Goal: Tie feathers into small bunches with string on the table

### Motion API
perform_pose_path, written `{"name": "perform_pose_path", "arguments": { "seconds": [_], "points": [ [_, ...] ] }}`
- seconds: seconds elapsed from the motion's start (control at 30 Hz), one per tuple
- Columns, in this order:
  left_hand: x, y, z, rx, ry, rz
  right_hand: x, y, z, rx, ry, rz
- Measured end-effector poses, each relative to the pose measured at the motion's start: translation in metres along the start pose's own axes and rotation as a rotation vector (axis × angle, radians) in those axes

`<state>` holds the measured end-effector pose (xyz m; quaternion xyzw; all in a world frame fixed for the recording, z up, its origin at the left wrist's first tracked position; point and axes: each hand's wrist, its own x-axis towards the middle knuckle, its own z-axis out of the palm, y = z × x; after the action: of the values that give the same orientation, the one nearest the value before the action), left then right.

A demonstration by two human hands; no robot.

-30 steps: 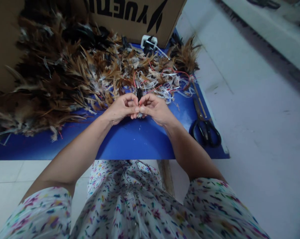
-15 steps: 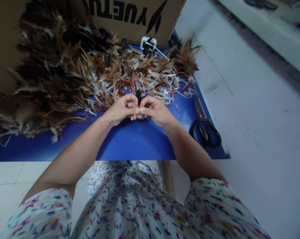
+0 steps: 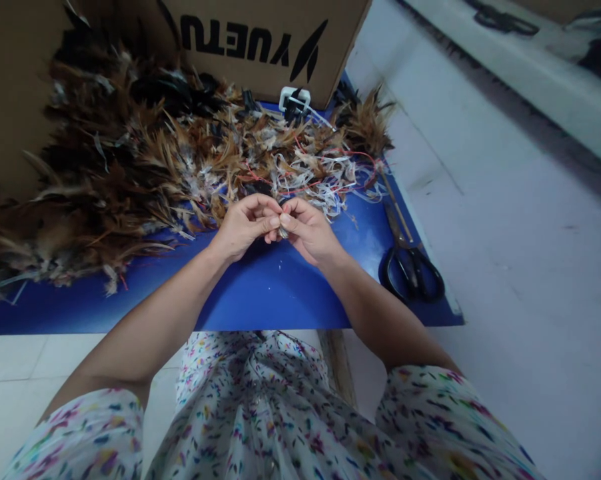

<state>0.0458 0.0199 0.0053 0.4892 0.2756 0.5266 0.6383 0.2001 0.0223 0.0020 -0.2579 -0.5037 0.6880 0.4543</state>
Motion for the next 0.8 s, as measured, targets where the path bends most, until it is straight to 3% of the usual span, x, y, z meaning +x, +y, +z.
{"name": "perform_pose_path", "arguments": {
  "seconds": [0.33,0.8],
  "points": [
    [0.0013,-0.001,0.0012,0.038,0.056,0.043,0.0005,0.0038,0.0015,0.019,0.052,0.006],
    [0.0014,-0.0078,-0.0022,0.156,0.013,0.074,0.0014,0.0033,0.0015,-0.002,0.103,0.004]
  ]
}}
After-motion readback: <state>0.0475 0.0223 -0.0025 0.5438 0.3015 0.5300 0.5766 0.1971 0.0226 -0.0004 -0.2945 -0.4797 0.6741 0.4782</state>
